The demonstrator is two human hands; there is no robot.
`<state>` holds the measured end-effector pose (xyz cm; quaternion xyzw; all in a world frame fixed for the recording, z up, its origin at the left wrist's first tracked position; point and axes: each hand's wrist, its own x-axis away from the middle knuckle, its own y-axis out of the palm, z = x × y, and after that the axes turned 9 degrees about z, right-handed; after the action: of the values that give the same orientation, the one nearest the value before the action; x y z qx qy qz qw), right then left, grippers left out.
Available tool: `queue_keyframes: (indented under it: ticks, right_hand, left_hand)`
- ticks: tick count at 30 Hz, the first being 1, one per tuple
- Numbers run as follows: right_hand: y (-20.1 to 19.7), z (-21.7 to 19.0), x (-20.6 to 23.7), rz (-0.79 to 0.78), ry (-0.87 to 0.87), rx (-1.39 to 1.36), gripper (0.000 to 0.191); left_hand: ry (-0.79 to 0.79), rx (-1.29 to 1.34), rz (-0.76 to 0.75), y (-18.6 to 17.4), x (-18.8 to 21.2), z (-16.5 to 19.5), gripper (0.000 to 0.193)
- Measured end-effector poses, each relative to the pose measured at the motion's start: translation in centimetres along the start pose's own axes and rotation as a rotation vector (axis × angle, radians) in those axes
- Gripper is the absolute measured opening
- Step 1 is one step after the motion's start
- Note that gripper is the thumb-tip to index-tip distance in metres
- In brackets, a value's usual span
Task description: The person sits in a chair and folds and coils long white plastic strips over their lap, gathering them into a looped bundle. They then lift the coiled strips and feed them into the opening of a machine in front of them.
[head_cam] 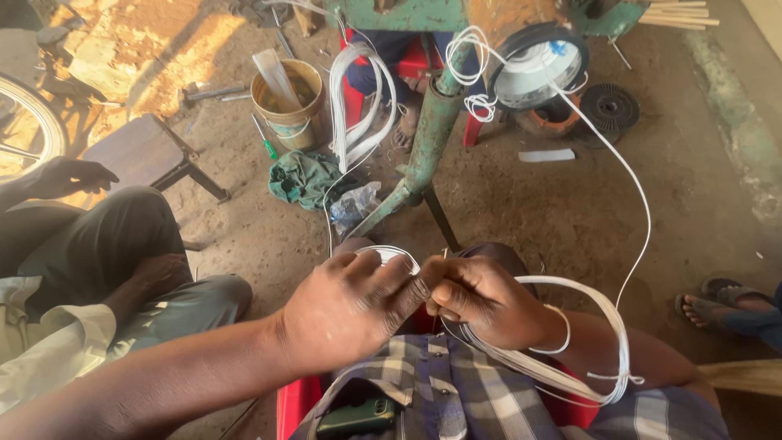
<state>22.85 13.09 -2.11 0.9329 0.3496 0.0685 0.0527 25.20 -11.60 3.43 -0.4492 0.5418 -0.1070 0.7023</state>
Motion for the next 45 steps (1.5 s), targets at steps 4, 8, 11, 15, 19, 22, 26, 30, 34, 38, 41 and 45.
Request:
queue_keyframes:
  ticks: [4,8,11,15,19,22,26,30,34,38,41,45]
  right_hand:
    - [-0.8,-0.3,1.1,-0.015,0.062,0.004,0.045]
    - [-0.8,-1.2,2.4,-0.055,0.144,-0.135,0.049]
    - [-0.6,-1.9,2.7,-0.064,0.126,-0.154,0.048]
    - [-0.8,-2.7,3.4,-0.096,0.102,-0.048,0.047]
    - [-1.0,-2.3,3.8,-0.096,0.075,-0.003,0.046]
    - [-1.6,-1.3,2.9,-0.087,-0.086,0.146,0.044]
    - [-3.6,-0.1,-1.4,0.298,-0.106,0.147,0.036]
    - [-4.7,0.6,-5.7,0.434,-0.372,0.261,0.035]
    - [-4.2,0.9,-6.8,0.505,-0.348,0.135,0.036]
    - [-4.0,1.2,-7.8,0.505,-0.246,-0.041,0.031]
    - [-6.2,1.3,-8.9,0.543,-0.32,0.312,0.037]
    - [-9.4,2.1,-11.5,0.595,-0.443,0.632,0.045]
  left_hand:
    - [0.109,-0.109,-0.082,0.5,0.1,0.0,0.037]
    - [0.028,0.001,-0.071,0.1,0.2,0.7,0.04]
    - [-0.008,0.07,-0.073,-0.4,0.1,1.1,0.041]
    - [-0.042,0.122,-0.088,-0.7,0.2,1.7,0.032]
    - [-0.05,0.146,-0.019,-1.0,0.7,2.2,0.04]
    - [-0.095,0.208,0.005,-0.6,0.9,1.5,0.039]
    - [-0.611,0.501,-0.079,2.3,0.2,-3.0,0.046]
    - [-0.683,0.623,0.318,5.0,-0.9,-5.2,0.013]
    - [-0.659,0.384,0.521,7.7,-2.8,-4.2,0.014]
    - [-0.798,0.312,0.609,10.6,-3.7,-4.5,0.012]
    - [-0.734,0.204,0.628,11.6,-3.0,-6.4,0.01]
    - [-0.729,0.117,0.741,12.2,-3.3,-10.5,0.01]
